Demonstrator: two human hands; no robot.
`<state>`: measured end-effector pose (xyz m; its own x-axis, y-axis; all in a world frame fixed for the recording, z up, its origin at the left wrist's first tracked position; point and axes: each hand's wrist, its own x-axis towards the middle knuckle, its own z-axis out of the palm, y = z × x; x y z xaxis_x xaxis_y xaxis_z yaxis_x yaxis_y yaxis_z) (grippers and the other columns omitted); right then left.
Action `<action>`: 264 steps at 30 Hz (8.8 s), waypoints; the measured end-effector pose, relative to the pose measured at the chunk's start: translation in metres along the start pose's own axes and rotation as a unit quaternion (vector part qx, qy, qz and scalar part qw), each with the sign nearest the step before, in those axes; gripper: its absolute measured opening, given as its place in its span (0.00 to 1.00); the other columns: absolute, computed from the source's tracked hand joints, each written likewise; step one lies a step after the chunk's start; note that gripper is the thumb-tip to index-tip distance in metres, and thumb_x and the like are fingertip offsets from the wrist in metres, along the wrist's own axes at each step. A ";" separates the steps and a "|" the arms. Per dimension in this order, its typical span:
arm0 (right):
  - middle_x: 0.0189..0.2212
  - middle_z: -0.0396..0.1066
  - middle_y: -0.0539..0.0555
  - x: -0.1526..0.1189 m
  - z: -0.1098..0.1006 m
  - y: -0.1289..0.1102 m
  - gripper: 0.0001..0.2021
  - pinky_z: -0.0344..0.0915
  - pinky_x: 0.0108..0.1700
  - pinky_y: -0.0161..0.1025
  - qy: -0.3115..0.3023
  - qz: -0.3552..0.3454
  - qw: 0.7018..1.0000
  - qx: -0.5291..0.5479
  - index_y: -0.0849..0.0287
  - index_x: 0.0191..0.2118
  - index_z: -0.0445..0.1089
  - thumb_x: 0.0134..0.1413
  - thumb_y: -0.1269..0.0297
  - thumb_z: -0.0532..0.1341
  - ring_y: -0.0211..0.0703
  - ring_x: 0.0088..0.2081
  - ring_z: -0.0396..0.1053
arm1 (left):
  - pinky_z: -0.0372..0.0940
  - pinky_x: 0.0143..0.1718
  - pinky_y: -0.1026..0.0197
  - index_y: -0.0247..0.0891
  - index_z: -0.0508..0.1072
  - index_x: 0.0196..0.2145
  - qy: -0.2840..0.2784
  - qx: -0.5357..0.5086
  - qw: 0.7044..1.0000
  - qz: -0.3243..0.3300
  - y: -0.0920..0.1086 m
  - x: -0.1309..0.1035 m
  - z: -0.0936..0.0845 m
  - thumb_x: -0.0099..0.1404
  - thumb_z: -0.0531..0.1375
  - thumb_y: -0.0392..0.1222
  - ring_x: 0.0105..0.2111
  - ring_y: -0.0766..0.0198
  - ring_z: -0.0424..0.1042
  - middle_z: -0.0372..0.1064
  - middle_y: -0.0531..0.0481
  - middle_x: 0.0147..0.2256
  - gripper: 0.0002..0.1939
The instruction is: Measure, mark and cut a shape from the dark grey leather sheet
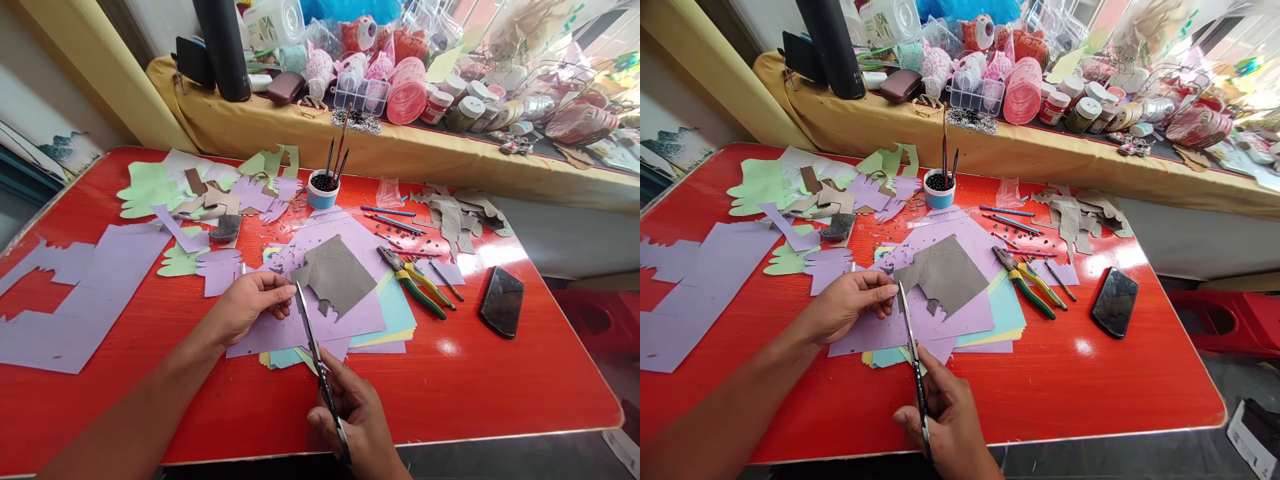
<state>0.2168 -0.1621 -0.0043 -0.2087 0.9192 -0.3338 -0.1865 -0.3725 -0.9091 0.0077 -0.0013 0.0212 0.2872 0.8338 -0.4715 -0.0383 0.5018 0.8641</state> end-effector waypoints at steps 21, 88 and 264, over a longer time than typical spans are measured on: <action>0.23 0.61 0.42 0.000 0.000 -0.004 0.41 0.49 0.17 0.27 -0.039 0.040 0.990 0.131 0.49 0.70 0.67 0.54 0.51 0.78 0.27 0.17 0.51 | 0.67 0.26 0.65 0.37 0.77 0.27 -0.007 0.012 1.000 0.001 -0.001 0.002 -0.003 0.57 0.74 0.53 0.23 0.67 0.71 0.74 0.52 0.22 0.18; 0.21 0.60 0.44 0.001 0.000 -0.010 0.46 0.46 0.19 0.31 -0.029 0.046 0.998 0.039 0.58 0.72 0.65 0.52 0.44 0.76 0.31 0.19 0.51 | 0.70 0.27 0.62 0.37 0.79 0.28 0.017 0.020 1.000 -0.013 0.012 -0.002 -0.004 0.51 0.76 0.54 0.23 0.64 0.72 0.75 0.51 0.22 0.19; 0.23 0.51 0.42 0.020 -0.004 -0.003 0.42 0.46 0.24 0.32 -0.042 -0.007 0.999 0.024 0.52 0.70 0.68 0.53 0.43 0.76 0.32 0.24 0.46 | 0.62 0.21 0.67 0.36 0.77 0.26 0.033 -0.022 0.999 -0.009 0.013 -0.001 -0.008 0.52 0.76 0.50 0.19 0.70 0.68 0.71 0.54 0.20 0.17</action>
<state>0.2172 -0.1416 -0.0092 -0.2843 0.9114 -0.2976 -0.2355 -0.3673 -0.8998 -0.0006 0.0067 0.0315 0.2245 0.8368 -0.4993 -0.0756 0.5258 0.8473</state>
